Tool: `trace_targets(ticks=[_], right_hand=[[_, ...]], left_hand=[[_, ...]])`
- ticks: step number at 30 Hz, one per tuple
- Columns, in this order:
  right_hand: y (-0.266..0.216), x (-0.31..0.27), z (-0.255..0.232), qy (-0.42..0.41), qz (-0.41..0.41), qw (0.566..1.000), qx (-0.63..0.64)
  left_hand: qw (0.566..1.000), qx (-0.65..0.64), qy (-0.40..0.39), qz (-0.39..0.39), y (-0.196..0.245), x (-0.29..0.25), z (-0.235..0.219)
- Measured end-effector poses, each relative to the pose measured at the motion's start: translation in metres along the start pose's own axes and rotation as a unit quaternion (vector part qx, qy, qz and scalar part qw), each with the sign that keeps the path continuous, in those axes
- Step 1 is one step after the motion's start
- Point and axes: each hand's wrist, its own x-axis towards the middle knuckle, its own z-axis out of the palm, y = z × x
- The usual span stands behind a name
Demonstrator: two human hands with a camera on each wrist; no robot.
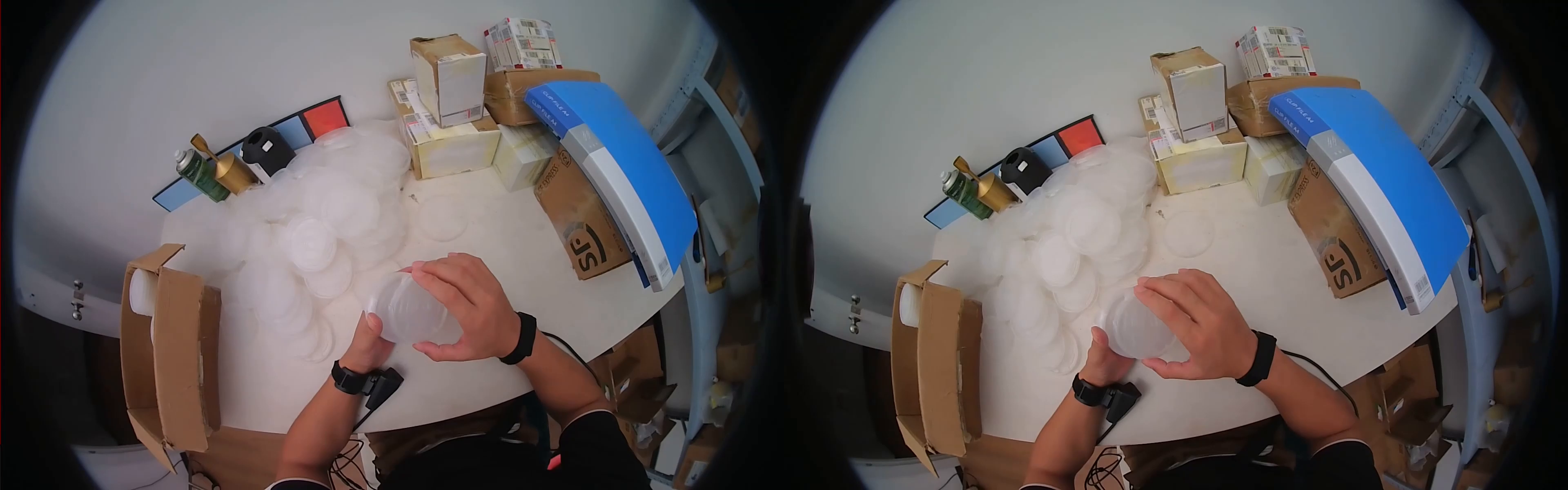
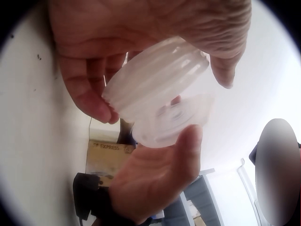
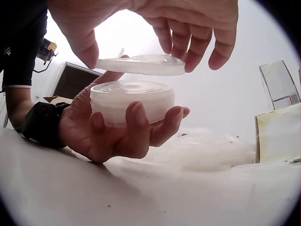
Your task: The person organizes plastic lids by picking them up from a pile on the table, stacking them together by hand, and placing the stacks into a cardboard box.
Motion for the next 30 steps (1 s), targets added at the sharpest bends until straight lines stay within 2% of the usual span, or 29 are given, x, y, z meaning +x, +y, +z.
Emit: trace_targets(ticks=[17,24,30], right_hand=[[-0.007,0.004,0.017,-0.031,0.033,0.999,-0.013],[-0.005,0.002,0.018,-0.032,0.037,0.999,0.003],[-0.007,0.002,0.017,-0.031,0.028,0.999,-0.011]], left_hand=[[0.998,-0.053,-0.011,0.01,-0.007,0.002,0.002],[0.999,-0.029,0.001,-0.028,-0.005,0.001,0.0],[0.999,-0.034,-0.018,0.006,-0.008,-0.002,-0.002]])
